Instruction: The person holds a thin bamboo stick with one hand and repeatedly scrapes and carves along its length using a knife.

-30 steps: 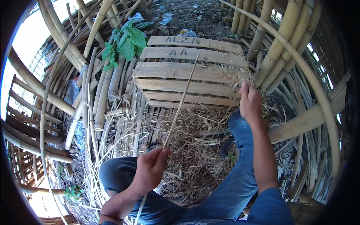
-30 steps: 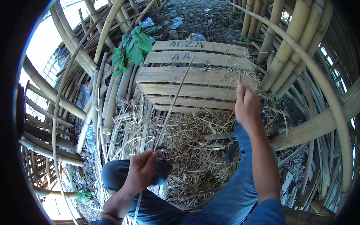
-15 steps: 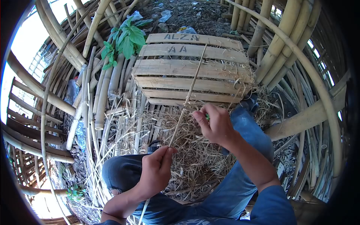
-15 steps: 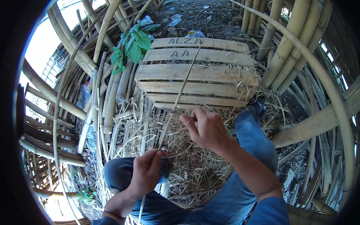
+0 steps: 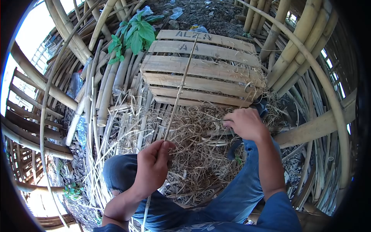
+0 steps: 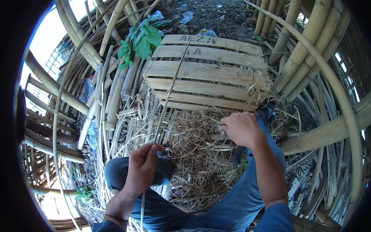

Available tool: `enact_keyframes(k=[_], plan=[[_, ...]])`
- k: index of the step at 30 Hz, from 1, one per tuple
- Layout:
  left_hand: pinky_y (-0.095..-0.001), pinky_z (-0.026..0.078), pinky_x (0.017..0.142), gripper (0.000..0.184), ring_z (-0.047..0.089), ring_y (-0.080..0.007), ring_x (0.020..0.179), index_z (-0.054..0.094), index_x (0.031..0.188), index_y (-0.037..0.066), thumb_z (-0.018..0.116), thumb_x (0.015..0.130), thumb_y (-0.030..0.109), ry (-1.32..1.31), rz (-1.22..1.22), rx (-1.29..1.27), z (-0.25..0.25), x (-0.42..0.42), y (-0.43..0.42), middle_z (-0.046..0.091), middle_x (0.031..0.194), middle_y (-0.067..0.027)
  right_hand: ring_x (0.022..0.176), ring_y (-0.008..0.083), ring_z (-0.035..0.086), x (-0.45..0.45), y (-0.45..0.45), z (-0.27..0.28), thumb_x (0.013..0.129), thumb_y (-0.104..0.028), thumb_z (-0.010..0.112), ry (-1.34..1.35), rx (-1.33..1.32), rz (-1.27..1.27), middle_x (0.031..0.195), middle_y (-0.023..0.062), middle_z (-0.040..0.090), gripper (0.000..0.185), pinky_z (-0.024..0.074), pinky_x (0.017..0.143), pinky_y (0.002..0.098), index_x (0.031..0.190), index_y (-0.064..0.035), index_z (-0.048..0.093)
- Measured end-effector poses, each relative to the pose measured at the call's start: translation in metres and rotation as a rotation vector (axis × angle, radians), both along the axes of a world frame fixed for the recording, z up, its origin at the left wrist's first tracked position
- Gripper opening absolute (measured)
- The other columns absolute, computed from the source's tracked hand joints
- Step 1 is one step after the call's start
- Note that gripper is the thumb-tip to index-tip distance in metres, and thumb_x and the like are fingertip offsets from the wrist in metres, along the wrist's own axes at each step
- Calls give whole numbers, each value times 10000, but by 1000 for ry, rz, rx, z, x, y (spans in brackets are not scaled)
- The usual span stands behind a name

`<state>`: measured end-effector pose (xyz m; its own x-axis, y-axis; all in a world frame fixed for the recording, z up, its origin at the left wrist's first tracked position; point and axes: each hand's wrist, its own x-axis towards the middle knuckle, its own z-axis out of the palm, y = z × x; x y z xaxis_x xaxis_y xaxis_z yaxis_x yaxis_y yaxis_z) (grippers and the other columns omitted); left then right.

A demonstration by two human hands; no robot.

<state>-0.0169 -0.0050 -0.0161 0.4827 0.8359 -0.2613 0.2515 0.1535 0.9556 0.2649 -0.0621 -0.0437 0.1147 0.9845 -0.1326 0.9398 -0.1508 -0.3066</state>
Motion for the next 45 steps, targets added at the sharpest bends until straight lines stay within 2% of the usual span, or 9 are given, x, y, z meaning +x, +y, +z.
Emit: enact_keyframes(k=[1,11,15,18,20,26,29,37,45], plan=[[-208,298,449,231,374,-18,499,611,932,-30,459,978,137,7,-8,13,0,0,1,441,558,49,742,336,641,-6,0,8,840,-424,613,-243,-166,-71,714,160,648,371,476,743,410,789,-62,681],[-219,260,431,217,328,-15,488,614,931,-42,463,972,109,29,-47,104,-4,2,0,400,539,61,682,329,635,-10,0,38,874,-522,518,-139,-175,-208,603,152,604,566,467,670,424,646,-14,613],[-219,257,431,221,325,-14,488,614,939,-44,460,974,111,25,-50,88,-3,2,0,399,537,61,614,346,607,-12,-1,34,829,-535,577,-232,-120,-214,570,174,576,556,466,632,428,632,-17,624],[-218,259,431,221,326,-14,488,613,944,-43,459,975,113,25,-59,107,-4,1,0,400,537,60,578,313,611,-9,0,32,876,-533,511,76,-106,-109,533,145,565,591,464,611,419,586,-24,591],[-217,261,431,221,326,-14,488,612,947,-42,459,976,114,22,-59,114,-4,1,0,400,537,59,484,291,562,-11,5,25,813,-581,588,-126,112,-181,457,138,506,589,444,557,382,571,-45,613],[-217,268,432,221,335,-14,488,612,952,-40,459,977,117,31,-57,62,0,1,0,409,534,53,436,237,544,-13,5,27,676,-704,641,-214,274,-187,411,90,477,671,414,492,345,465,-75,538],[-215,275,435,225,347,-15,492,614,961,-41,454,978,118,34,-61,75,-2,0,0,422,536,47,408,234,531,-13,5,24,712,-733,577,-192,391,-124,387,69,448,708,400,446,349,478,-66,530],[-178,254,478,209,336,18,560,608,1046,-27,632,889,109,-204,71,41,-5,10,3,431,635,94,483,266,586,-35,7,14,842,-610,523,97,324,50,458,100,517,598,448,506,374,615,-62,606],[-204,216,439,196,292,1,497,581,974,-19,681,837,80,-39,-39,218,-10,12,4,368,528,81,484,271,590,-65,3,22,865,-560,523,50,337,117,473,114,522,570,454,495,401,612,-51,570]])
